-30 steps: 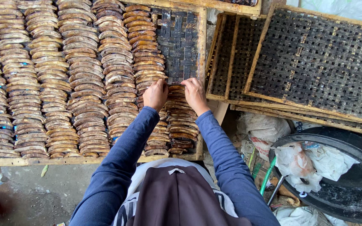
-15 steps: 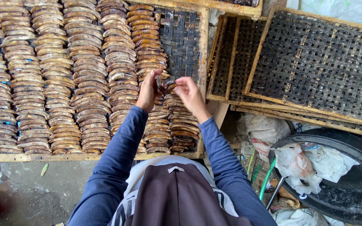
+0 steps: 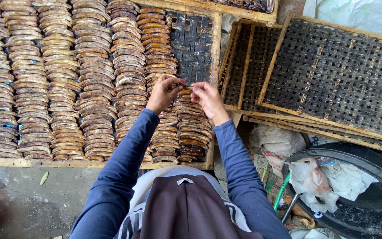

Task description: The person sorts dried banana slices spread on woven bamboo drying trays, picking up pieces, inspecting them by hand, and rearranging them in rows on the trays. The person gathers a handful of dried banana pieces and places them into a plastic-lined container, then lifts and repositions empty trays and continues arranging the dried slices.

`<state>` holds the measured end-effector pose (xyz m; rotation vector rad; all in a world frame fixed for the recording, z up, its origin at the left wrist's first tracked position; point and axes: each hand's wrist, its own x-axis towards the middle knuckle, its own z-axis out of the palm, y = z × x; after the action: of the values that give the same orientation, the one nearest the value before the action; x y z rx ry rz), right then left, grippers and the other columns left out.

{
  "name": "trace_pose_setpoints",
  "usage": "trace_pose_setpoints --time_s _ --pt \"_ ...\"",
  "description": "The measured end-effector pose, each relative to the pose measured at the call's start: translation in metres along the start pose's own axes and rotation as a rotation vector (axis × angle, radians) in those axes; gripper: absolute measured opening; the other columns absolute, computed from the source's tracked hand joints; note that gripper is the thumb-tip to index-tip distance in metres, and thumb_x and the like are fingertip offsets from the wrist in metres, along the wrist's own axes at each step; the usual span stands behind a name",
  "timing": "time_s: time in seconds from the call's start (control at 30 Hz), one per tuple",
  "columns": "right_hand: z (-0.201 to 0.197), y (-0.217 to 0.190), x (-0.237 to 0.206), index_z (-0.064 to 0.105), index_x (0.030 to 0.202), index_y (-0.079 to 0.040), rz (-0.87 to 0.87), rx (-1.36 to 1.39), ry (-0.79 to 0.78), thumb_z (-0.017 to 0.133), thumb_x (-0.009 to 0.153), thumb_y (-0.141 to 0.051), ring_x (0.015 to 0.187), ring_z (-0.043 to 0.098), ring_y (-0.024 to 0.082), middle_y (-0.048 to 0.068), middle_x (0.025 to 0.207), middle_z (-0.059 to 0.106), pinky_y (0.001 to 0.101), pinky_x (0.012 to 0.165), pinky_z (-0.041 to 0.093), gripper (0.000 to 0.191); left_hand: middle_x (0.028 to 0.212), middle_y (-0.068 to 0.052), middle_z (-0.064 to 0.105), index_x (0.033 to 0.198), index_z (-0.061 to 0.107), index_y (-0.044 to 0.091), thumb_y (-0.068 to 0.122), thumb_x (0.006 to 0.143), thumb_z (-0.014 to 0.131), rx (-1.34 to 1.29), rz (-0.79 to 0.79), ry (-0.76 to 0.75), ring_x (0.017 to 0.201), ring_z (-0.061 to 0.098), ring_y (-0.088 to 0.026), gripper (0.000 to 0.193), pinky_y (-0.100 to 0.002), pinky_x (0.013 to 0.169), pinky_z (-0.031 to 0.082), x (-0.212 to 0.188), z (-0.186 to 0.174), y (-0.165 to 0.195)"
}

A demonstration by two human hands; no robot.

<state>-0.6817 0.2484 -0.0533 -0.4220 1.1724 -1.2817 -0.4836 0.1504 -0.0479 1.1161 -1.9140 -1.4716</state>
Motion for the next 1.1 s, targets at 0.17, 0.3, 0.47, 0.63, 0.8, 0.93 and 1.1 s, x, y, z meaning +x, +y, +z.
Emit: trace_pose_setpoints --time_s 0.17,0.3,0.47,0.63,0.8,0.93,1.1 --pt "-0.013 -0.010 0.026 0.067 0.101 -0.004 -0.095 -0.255 0.143 0.064 0.096 0.001 0.083 0.069 0.015 0.006 0.095 0.066 0.0304 0.075 0.063 0.008 0.102 -0.006 0.067 0.108 0.079 0.015 0.014 0.093 0.077 0.078 0.039 0.106 0.087 0.068 -0.015 0.015 -0.030 0.077 0.060 0.015 0.005 0.004" --pt "-0.017 -0.002 0.038 0.064 0.103 -0.001 -0.558 -1.013 0.201 0.068 0.088 0.006 0.088 0.067 0.018 0.008 0.096 0.063 0.0310 0.078 0.061 0.016 0.103 -0.005 0.069 0.109 0.079 0.016 0.013 0.095 0.074 0.282 0.064 0.095 0.085 0.070 -0.019 0.015 -0.033 0.075 0.059 0.016 0.013 -0.003" --pt "-0.026 0.019 0.042 0.066 0.099 -0.001 -0.670 -1.370 0.100 0.064 0.094 0.008 0.097 0.066 0.023 0.011 0.108 0.060 0.0334 0.089 0.059 0.010 0.112 -0.007 0.070 0.116 0.078 0.014 0.004 0.091 0.066 0.709 0.365 0.041 0.098 0.066 -0.026 0.030 -0.038 0.086 0.056 0.016 0.015 -0.017" --pt "-0.039 0.036 0.038 0.068 0.105 -0.001 -0.825 -1.503 0.059 0.061 0.093 0.005 0.105 0.065 0.027 0.010 0.113 0.062 0.0381 0.097 0.056 0.015 0.120 -0.007 0.071 0.117 0.075 0.009 0.006 0.084 0.064 0.869 0.508 0.015 0.111 0.062 -0.027 0.035 -0.038 0.095 0.050 0.011 0.011 -0.026" --pt "-0.045 0.040 0.031 0.067 0.107 -0.003 -0.707 -1.413 0.094 0.055 0.099 0.003 0.106 0.065 0.027 0.009 0.114 0.065 0.0377 0.096 0.056 0.015 0.122 -0.006 0.069 0.120 0.074 0.008 0.004 0.087 0.063 0.776 0.540 0.056 0.112 0.062 -0.027 0.035 -0.038 0.101 0.051 0.006 0.010 -0.027" --pt "-0.038 0.031 0.023 0.064 0.109 -0.004 -0.792 -1.416 0.126 0.054 0.096 0.005 0.107 0.062 0.032 0.011 0.111 0.066 0.0441 0.096 0.053 0.018 0.118 -0.007 0.069 0.116 0.075 0.012 0.003 0.088 0.063 0.784 0.499 0.112 0.109 0.062 -0.029 0.031 -0.039 0.099 0.050 0.003 0.013 -0.023" --pt "-0.034 0.020 0.014 0.059 0.116 -0.004 -0.819 -1.375 0.184 0.054 0.090 0.008 0.109 0.059 0.035 0.014 0.111 0.063 0.0459 0.094 0.052 0.030 0.121 -0.010 0.068 0.108 0.074 0.009 0.004 0.087 0.067 0.676 0.416 0.296 0.111 0.061 -0.032 0.023 -0.043 0.099 0.050 -0.024 0.018 -0.015"
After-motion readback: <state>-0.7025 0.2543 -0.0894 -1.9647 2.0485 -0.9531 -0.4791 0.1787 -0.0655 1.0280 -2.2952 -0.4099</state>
